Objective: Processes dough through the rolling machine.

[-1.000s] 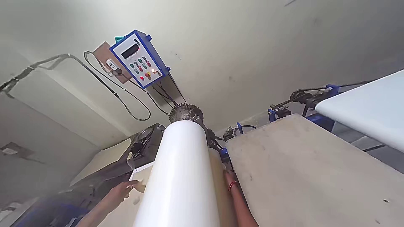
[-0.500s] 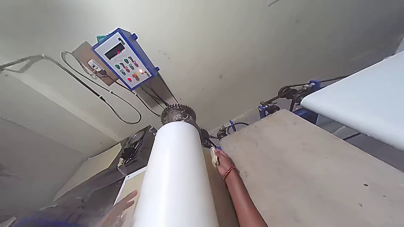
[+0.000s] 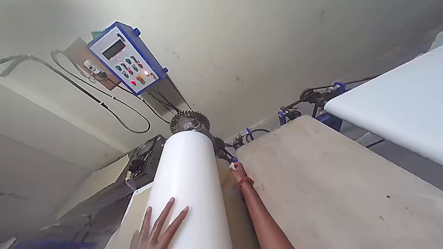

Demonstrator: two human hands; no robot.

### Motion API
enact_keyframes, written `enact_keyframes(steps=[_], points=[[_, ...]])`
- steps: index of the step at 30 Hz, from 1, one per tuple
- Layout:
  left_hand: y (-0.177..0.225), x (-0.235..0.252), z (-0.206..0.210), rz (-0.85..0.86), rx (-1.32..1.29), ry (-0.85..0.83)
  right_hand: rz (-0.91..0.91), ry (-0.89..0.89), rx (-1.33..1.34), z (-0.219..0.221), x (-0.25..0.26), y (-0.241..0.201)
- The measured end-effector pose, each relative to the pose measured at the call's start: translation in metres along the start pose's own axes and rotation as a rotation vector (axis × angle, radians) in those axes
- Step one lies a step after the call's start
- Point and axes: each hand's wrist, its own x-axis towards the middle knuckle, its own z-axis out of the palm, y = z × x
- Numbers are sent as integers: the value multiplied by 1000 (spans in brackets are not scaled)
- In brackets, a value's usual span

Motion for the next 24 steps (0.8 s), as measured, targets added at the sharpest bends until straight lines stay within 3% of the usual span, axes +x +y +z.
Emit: enact_keyframes(steps=[4,9,14,24], points=[[-1,1,2,-6,6,-3,76,-15,-205,7,-11,24],[-3,1,3,5,19,13,344,41,59,4,-53,88],[-4,2,3,22,5,15,163,3,260,-5,-86,164],[-6,3,5,36,12,40,155,-48,130,-19,-136,147]])
